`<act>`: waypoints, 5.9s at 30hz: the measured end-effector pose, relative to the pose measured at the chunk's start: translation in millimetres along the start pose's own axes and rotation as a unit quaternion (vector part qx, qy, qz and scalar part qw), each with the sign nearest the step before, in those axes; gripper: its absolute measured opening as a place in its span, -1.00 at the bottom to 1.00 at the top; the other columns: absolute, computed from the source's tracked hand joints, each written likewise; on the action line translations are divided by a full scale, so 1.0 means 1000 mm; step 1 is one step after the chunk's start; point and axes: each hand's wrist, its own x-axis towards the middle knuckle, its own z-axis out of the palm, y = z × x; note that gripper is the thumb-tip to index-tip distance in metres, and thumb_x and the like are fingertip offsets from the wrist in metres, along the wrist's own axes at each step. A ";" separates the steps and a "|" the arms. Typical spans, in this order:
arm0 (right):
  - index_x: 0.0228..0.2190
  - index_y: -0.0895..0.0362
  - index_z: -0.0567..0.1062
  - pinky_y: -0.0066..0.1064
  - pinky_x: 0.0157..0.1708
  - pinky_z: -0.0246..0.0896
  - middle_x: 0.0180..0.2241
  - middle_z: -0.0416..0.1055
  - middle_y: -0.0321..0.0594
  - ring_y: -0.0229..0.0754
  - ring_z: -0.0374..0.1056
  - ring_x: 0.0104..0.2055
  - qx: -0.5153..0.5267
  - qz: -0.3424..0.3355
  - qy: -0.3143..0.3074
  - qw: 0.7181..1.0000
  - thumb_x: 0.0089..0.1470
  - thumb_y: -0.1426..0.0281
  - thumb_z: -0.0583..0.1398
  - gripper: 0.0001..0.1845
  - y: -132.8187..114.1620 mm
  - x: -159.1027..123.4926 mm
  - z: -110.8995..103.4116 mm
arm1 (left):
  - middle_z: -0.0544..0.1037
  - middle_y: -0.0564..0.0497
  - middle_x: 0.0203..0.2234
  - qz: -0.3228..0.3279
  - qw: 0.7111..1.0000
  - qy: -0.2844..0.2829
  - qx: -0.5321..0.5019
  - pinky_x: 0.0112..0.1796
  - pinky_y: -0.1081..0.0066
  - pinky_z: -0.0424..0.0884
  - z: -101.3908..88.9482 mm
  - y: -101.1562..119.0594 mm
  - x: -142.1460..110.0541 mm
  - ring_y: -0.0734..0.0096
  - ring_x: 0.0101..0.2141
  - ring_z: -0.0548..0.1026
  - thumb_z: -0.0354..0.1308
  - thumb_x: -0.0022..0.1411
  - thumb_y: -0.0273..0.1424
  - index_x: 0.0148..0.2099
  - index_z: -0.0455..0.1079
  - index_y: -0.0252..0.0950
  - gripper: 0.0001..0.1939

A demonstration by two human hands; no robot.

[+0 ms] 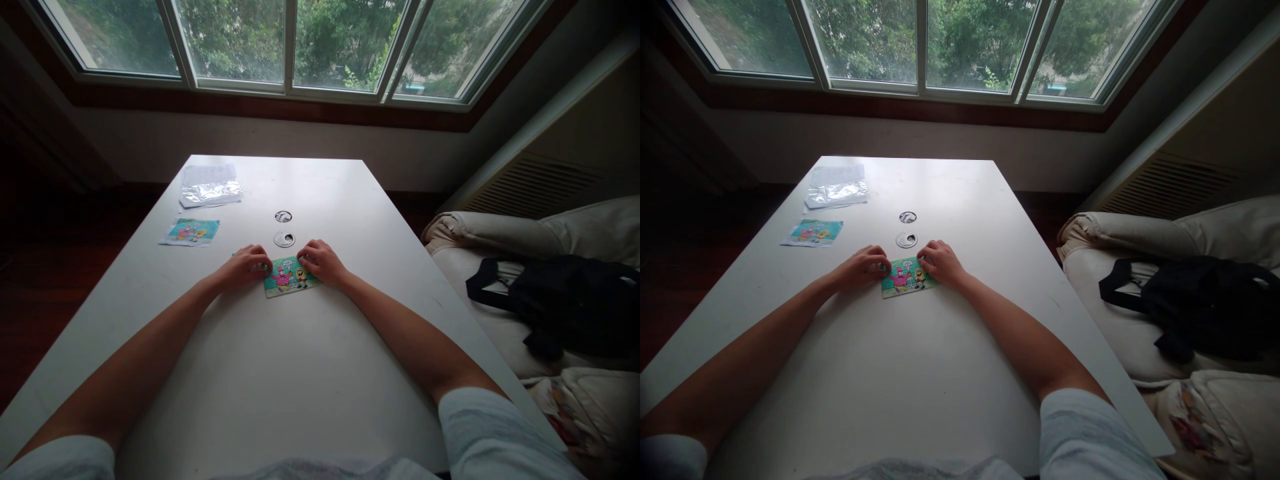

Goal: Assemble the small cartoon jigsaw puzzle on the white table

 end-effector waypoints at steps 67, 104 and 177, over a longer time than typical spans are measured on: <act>-0.16 0.04 0.60 -0.21 -0.05 0.17 -0.19 0.43 -0.13 -0.05 0.26 -0.12 -0.037 -0.004 -0.024 0.999 0.24 0.38 0.21 -0.82 -0.005 -0.001 -0.005 | 0.66 0.01 -0.24 -0.235 0.962 0.057 0.131 -0.21 0.36 0.40 -0.054 -0.053 -0.024 0.23 -0.23 0.57 0.08 0.26 -0.22 -0.05 0.58 -0.13 -0.68; -0.16 0.03 0.59 -0.21 -0.06 0.18 -0.20 0.43 -0.14 -0.05 0.26 -0.12 -0.033 -0.005 -0.021 0.999 0.22 0.39 0.22 -0.82 -0.003 0.000 -0.003 | 0.47 -0.08 -0.20 -0.134 0.986 -0.054 0.087 -0.20 0.33 0.40 -0.042 -0.019 -0.016 0.19 -0.17 0.45 0.13 0.09 -0.31 -0.24 0.50 -0.22 -0.79; -0.17 0.04 0.60 -0.24 -0.07 0.17 -0.21 0.43 -0.14 -0.06 0.25 -0.14 -0.033 -0.006 -0.020 0.999 0.23 0.37 0.22 -0.83 -0.004 0.000 -0.004 | 0.56 0.05 -0.43 -0.163 0.985 0.010 0.061 -0.40 0.43 0.23 -0.027 0.007 -0.007 0.37 -0.43 0.44 0.09 0.18 -0.27 -0.25 0.47 -0.21 -0.82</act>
